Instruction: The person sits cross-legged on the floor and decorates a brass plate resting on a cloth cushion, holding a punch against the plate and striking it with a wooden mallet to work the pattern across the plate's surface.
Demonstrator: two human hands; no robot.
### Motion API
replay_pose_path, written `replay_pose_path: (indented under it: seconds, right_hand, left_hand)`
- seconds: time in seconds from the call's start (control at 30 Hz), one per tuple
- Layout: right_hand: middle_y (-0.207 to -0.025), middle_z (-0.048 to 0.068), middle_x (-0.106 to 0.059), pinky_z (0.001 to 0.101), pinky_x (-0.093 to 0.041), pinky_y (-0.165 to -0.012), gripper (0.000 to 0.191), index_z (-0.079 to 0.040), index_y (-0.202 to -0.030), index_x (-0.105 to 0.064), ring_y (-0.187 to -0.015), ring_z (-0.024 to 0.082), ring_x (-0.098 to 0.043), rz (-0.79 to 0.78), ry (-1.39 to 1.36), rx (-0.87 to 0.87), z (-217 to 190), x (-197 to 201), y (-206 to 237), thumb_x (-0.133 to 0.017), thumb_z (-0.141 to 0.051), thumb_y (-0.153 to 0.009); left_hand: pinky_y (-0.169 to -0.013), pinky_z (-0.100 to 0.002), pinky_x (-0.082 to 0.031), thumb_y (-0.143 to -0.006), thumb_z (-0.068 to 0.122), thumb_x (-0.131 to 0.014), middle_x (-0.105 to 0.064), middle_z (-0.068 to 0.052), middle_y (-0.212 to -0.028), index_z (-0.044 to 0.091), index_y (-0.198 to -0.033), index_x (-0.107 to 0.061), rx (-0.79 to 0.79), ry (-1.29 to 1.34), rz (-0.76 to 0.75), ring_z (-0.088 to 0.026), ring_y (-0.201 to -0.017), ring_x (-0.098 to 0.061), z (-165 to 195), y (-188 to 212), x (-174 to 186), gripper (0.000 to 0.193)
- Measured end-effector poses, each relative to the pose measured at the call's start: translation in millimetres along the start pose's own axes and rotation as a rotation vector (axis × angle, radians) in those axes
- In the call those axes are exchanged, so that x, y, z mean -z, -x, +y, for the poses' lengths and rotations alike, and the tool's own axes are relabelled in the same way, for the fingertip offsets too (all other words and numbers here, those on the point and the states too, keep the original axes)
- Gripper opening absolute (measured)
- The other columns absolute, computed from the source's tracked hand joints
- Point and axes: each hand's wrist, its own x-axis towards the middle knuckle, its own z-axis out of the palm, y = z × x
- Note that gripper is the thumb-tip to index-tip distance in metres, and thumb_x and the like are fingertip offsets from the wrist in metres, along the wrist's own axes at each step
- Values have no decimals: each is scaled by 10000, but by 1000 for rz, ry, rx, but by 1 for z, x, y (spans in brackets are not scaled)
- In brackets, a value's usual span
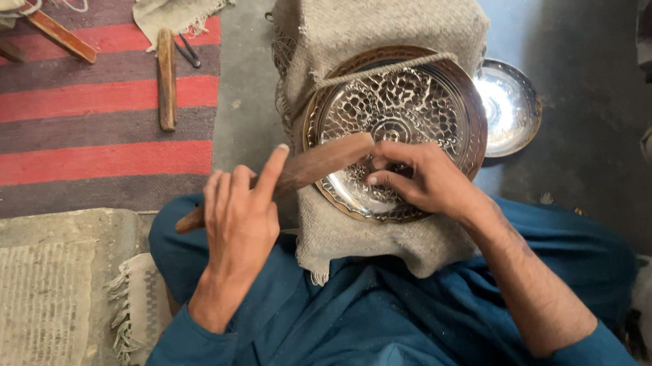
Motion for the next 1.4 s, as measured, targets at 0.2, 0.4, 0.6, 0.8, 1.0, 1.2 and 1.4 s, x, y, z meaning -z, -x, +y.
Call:
replay_pose_path:
  seconds: [0.2, 0.4, 0.6, 0.8, 1.0, 1.2, 1.4]
  right_hand:
    - [-941, 122, -766, 325, -575, -758, 332, -39, -1195, -685, -825, 207, -744, 31, -38, 38, 1, -2, -2, -766, -151, -894]
    - [-924, 131, -733, 324, -575, -757, 274, -24, -1145, -686, -787, 215, -713, 17, -32, 51, 3, -2, 1, -773, -144, -915]
    - [-931, 83, -722, 308, -567, -751, 262, -37, -1174, -674, -798, 155, -690, 49, -81, 73, 0, -3, 1, -749, -127, -939]
    - [-906, 74, -719, 299, -561, -761, 361, -41, -1259, -657, -813, 135, -701, 142, -70, 2, -6, -11, 5, -759, -107, -919]
    - [-911, 67, -761, 297, -577, -747, 269, -72, -1170, -674, -788, 132, -720, 80, -66, -15, -4, -9, 3, -772, -125, -925]
    - [-1010, 101, -763, 303, -585, -771, 315, -62, -1203, -678, -900, 141, -750, -53, -42, 48, -2, -1, -9, -769, -121, -907]
    - [-1067, 51, -754, 316, -632, -827, 74, -69, -1039, -690, -983, 165, -780, 125, -425, -84, -1, 13, -7, -711, -100, -975]
  left_hand:
    - [-1118, -518, -431, -802, -27, -688, -582, -153, -1011, 229, -1519, -491, 5, -5, 17, -357, -1038, -601, -2, -2, 2, 786]
    - [-1075, -497, -449, -794, -25, -690, -579, -162, -1003, 240, -1529, -468, 10, 26, 8, -378, -1035, -595, -2, 1, 3, 813]
    - [-989, -496, -474, -807, -24, -690, -614, -186, -1110, 251, -1567, -414, 109, 130, -186, -388, -1081, -613, 1, -1, 2, 854]
    - [-791, -439, -564, -800, -51, -626, -575, -151, -1473, 199, -1570, -384, 292, 766, -100, -349, -1103, -699, 8, -2, 4, 845]
    - [-958, -502, -493, -773, -24, -731, -605, -147, -1053, 247, -1562, -439, -11, -4, -44, -347, -1049, -629, 1, 3, 5, 884]
    - [-1113, -475, -482, -849, -24, -666, -535, -201, -1470, 209, -1601, -398, 78, 673, 210, -392, -1383, -540, -2, 8, 0, 832]
    - [-946, -483, -508, -760, -16, -694, -655, -187, -1116, 178, -1516, -472, 233, 307, -70, -398, -1097, -634, -8, 23, 2, 811]
